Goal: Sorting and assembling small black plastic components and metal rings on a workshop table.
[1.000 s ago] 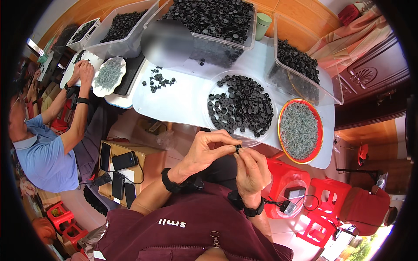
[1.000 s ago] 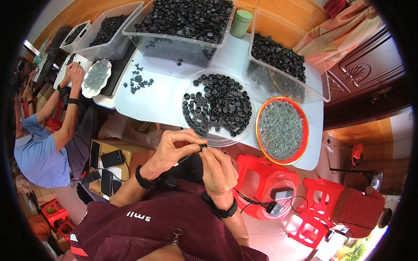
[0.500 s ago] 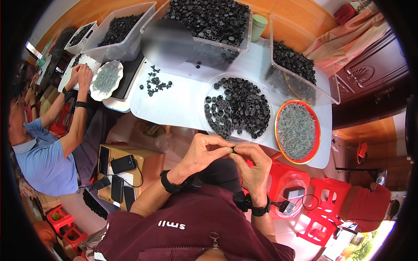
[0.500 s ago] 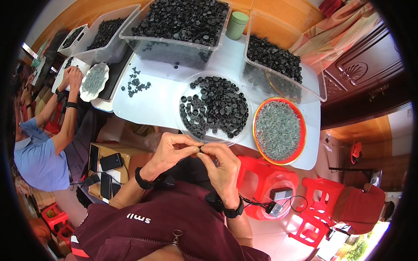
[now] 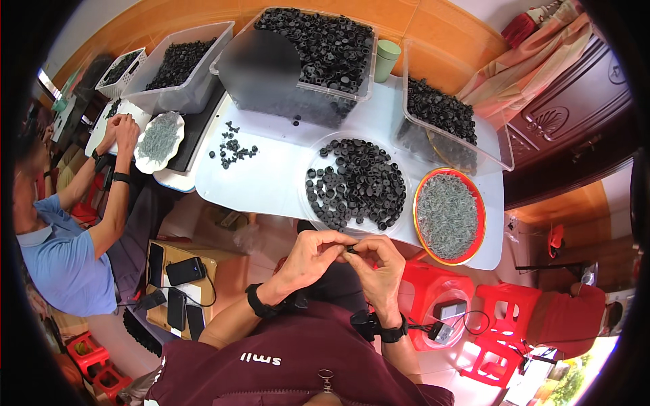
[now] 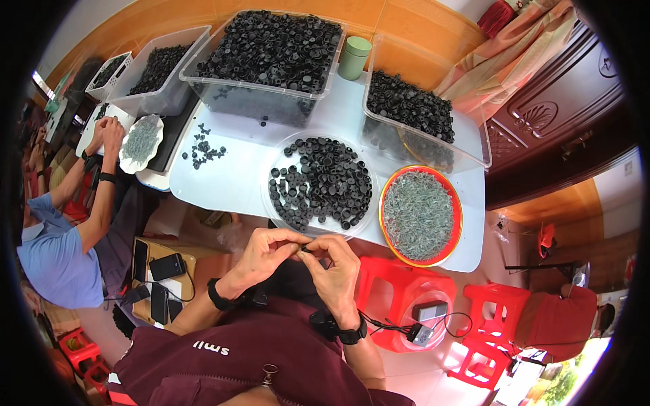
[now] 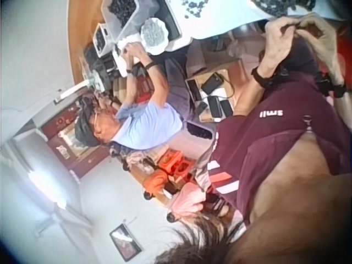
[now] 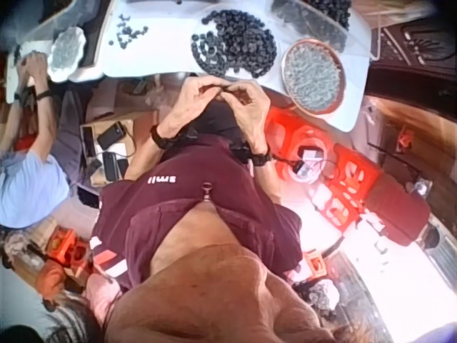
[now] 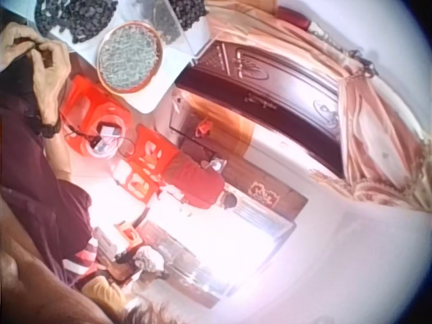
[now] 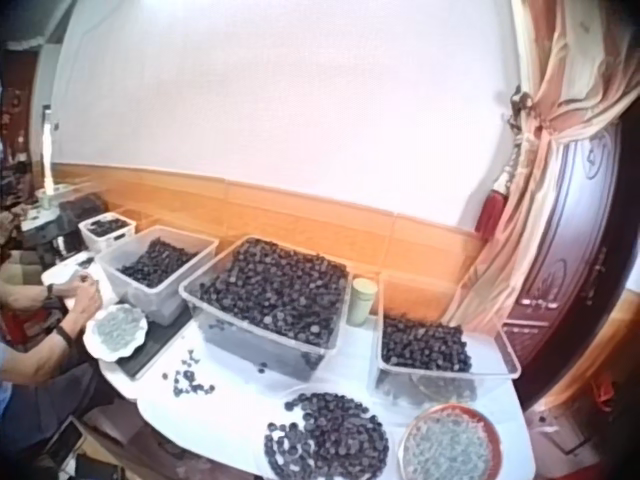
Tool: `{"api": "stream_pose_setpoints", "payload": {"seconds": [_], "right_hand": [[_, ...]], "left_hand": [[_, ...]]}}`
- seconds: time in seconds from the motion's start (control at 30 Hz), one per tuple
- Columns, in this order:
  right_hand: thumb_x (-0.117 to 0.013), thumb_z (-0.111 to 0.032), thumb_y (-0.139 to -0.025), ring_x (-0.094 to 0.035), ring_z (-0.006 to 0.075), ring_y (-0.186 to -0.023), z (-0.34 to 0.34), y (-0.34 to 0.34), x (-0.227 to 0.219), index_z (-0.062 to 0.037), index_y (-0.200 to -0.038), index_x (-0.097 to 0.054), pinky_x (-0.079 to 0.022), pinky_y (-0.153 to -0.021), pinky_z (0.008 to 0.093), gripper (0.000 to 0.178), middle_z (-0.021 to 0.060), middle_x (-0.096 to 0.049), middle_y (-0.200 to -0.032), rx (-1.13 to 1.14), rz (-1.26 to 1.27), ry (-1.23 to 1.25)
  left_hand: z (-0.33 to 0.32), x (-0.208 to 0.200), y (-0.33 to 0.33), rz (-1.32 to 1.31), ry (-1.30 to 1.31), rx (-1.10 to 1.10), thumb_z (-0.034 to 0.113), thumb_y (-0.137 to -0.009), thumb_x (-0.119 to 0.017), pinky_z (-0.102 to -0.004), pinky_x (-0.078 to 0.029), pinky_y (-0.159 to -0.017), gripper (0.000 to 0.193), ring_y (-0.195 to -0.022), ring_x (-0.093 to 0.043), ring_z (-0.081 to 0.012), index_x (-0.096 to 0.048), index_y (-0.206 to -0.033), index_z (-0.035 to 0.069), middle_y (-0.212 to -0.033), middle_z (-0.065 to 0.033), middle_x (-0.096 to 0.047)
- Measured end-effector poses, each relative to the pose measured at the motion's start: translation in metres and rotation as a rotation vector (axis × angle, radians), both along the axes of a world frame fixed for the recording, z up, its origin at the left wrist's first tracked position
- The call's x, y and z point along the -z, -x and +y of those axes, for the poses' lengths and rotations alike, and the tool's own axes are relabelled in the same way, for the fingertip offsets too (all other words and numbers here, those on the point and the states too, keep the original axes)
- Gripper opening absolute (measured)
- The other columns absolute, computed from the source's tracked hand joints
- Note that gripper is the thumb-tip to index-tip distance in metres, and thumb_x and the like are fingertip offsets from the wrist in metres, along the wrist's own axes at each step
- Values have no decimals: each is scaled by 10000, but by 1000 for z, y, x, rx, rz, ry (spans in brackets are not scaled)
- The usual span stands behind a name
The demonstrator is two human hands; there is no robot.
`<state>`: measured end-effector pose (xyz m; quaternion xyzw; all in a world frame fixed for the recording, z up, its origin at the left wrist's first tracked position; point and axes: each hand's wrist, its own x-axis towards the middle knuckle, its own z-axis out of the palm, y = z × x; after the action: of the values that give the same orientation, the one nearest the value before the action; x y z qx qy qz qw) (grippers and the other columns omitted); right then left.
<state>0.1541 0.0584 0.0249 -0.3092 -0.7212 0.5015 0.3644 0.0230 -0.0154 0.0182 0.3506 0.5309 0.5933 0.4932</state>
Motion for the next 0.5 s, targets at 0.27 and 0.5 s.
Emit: {"api": "stream_pose_setpoints", "payload": {"seconds": [0.27,0.5], "right_hand": [[-710,48,-681,-550,106,-642,0,3,8,6,-802,-598,-456,-556,224,170,61,-580,-784,9,-17,-2],[-694,60,-686,-563,99,-649,0,4,14,9,-809,-595,-459,-560,218,166,56,-583,-792,11,0,-29]], "left_hand": [[0,6,-12,-56,-25,-112,-46,-871,-430,-232,-509,-717,208,-789,-604,-102,-603,-984,-73,-878,-87,-640],[-2,13,-20,1,-18,-155,2,-874,-500,-240,-504,-744,166,-824,-601,-114,-587,-997,-68,-908,-86,-625]]}}
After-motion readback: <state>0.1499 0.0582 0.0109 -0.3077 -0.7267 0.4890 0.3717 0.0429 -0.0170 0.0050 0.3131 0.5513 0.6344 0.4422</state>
